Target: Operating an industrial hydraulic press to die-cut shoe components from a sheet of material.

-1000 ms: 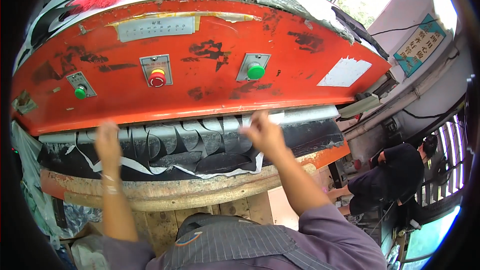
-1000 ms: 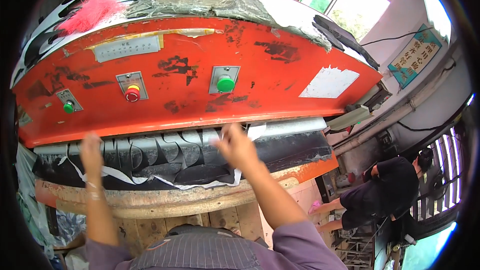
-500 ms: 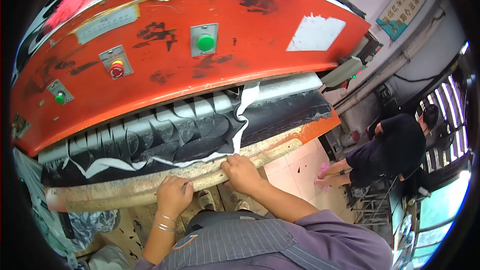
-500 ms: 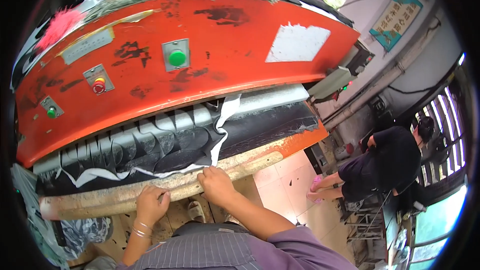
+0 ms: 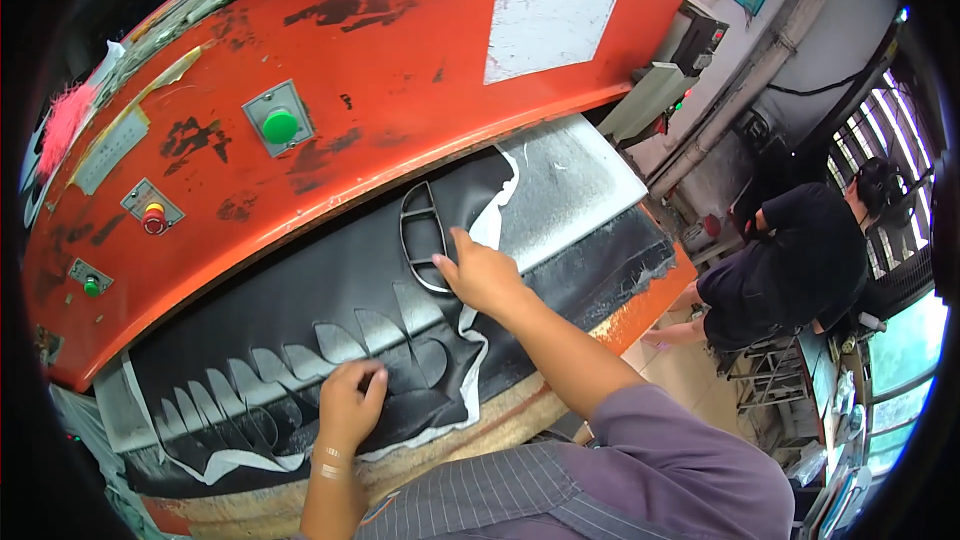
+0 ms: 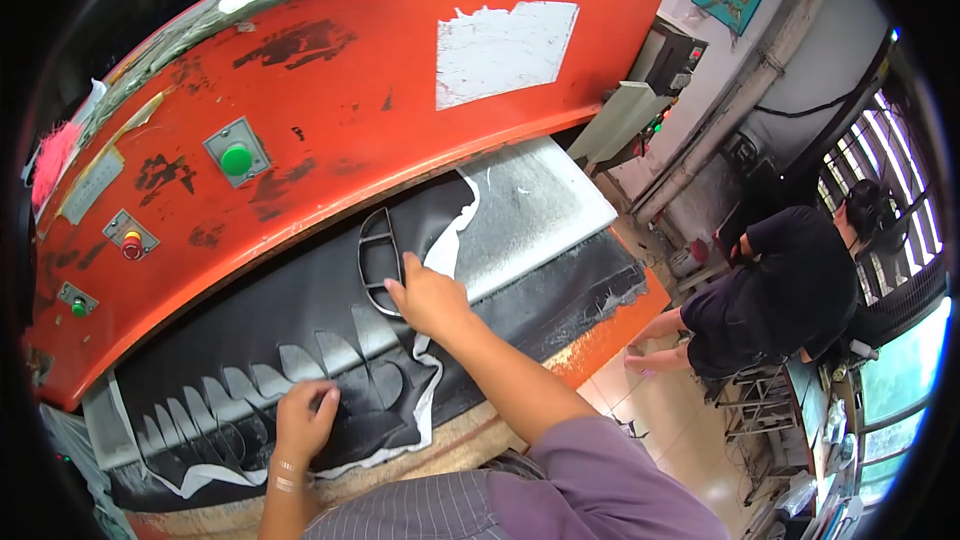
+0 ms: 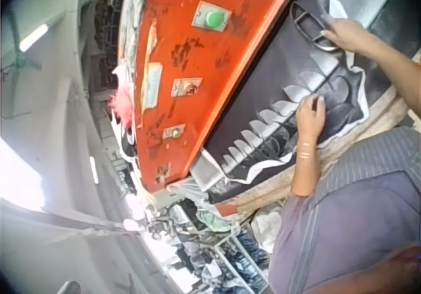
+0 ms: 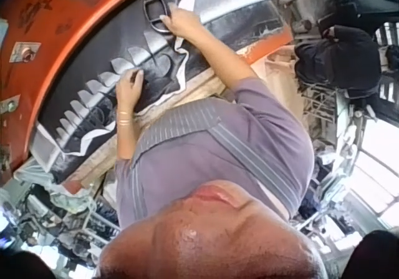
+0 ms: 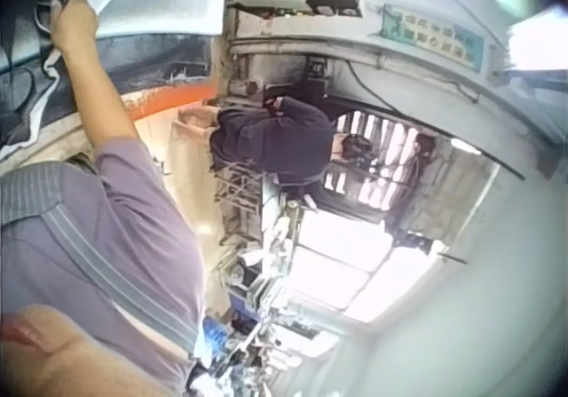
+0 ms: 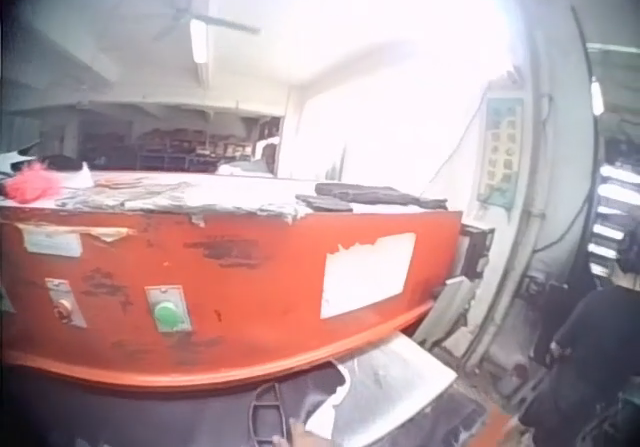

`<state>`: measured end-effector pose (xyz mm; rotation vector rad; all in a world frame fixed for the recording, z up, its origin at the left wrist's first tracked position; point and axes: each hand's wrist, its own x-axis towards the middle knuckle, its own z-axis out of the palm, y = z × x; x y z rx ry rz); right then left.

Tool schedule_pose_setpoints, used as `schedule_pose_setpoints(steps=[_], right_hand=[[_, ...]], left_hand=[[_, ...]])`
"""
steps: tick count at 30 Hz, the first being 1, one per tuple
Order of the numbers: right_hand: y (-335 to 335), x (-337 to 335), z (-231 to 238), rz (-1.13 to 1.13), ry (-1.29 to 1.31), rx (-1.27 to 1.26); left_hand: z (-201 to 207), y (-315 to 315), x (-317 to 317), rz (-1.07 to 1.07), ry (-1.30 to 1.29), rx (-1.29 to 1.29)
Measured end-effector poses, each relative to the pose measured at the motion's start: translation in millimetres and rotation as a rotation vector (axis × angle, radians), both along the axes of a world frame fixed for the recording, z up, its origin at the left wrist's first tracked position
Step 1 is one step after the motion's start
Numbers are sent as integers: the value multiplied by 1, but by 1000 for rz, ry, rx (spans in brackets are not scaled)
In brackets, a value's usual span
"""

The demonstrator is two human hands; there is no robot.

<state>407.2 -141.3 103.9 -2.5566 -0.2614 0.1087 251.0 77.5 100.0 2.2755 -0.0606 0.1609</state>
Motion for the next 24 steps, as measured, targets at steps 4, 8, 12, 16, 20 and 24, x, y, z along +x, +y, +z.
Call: schedule_pose_setpoints(steps=[4, 8, 12, 16, 20, 24], right_hand=[[12, 42, -34, 23, 116, -40], [11, 39, -27, 139, -110, -104], [21, 76, -22, 767, -910, -55], [28, 109, -40, 1134, -676, -225], [-7, 127, -4, 1043, -562, -237], [-55, 171, 17, 803, -521, -322]], left_hand=[[-36, -28, 75, -2, -123, 76], [-70, -51, 86, -91, -79, 378], [-69, -57, 84, -97, -92, 399], [-77, -59, 87, -85, -121, 393], [-80, -53, 73, -56, -132, 396], [-77, -56, 81, -112, -133, 375]])
